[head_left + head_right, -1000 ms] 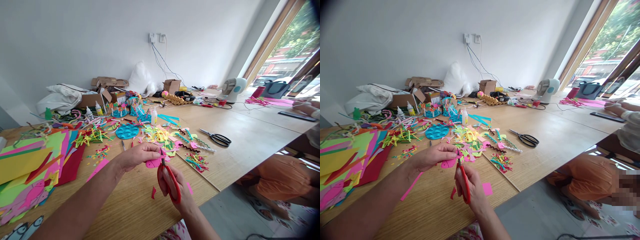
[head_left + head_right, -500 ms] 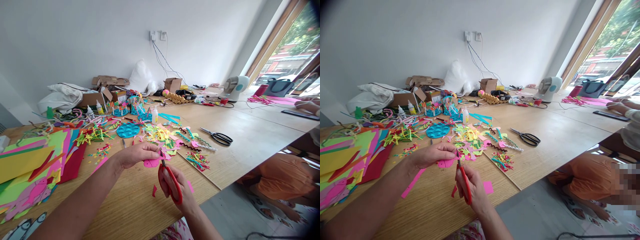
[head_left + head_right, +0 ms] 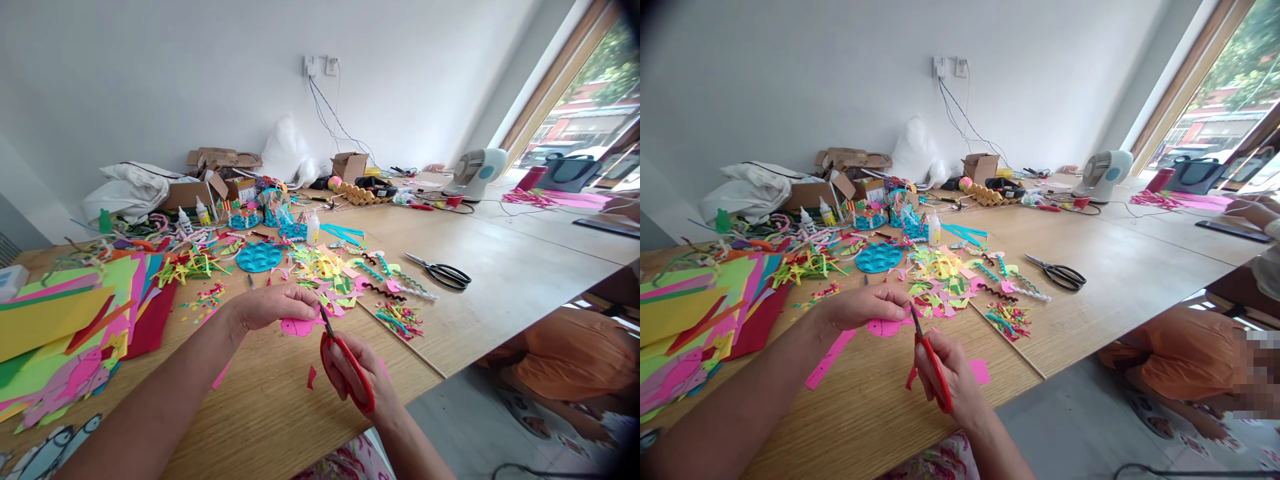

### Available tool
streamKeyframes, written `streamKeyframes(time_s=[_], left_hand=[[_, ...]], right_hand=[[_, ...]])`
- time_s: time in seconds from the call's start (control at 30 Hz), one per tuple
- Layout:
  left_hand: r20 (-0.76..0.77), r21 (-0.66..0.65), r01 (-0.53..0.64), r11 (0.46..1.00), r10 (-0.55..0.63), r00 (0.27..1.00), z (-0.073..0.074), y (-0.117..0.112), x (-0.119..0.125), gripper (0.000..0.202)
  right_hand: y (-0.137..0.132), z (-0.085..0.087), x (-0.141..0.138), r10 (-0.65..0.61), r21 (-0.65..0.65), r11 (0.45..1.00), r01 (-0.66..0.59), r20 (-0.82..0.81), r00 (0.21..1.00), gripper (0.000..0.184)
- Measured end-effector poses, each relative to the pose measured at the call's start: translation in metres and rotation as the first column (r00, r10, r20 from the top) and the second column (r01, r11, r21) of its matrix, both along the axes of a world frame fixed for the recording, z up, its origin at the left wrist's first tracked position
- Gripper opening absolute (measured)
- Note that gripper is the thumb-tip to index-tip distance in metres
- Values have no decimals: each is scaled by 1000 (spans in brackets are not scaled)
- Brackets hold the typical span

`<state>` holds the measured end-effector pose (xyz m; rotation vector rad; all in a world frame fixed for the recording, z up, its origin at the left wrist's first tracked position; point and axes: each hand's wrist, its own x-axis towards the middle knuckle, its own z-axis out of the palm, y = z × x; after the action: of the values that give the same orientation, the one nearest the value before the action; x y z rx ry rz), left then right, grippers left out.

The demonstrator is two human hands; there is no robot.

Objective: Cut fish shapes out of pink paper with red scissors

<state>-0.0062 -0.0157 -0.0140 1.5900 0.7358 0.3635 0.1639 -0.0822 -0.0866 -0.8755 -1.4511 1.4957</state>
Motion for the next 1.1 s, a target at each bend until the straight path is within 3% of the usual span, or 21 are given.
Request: streamKeyframes(time_s=[0.33,0.5,0.67,0.77,0.9,1.1], left_hand=[[-46,-1,98,995,-98,994,-4,4,-5,18],[-37,38,78,996,-77,996,-2,5,-7,22],[-41,121,57,991,-53,998,2,7,-6,24],[-86,132,69,989,-58,995,5,7,-3,25],[-152,158,72,985,-47,987,10,7,3,29],[-205,208,80,975,-36,978,19,12,3,32]], right_hand=[[0,0,14,89,-23,996,-88,76,993,46],[7,4,19,84,5,996,-85,46,995,42],[20,20,24,-3,101,995,3,-1,1000,36],[31,33,24,-46,63,997,44,39,998,27],[41,48,18,-9,56,998,5,65,998,22],[43,58,13,-22,28,999,20,72,997,16]])
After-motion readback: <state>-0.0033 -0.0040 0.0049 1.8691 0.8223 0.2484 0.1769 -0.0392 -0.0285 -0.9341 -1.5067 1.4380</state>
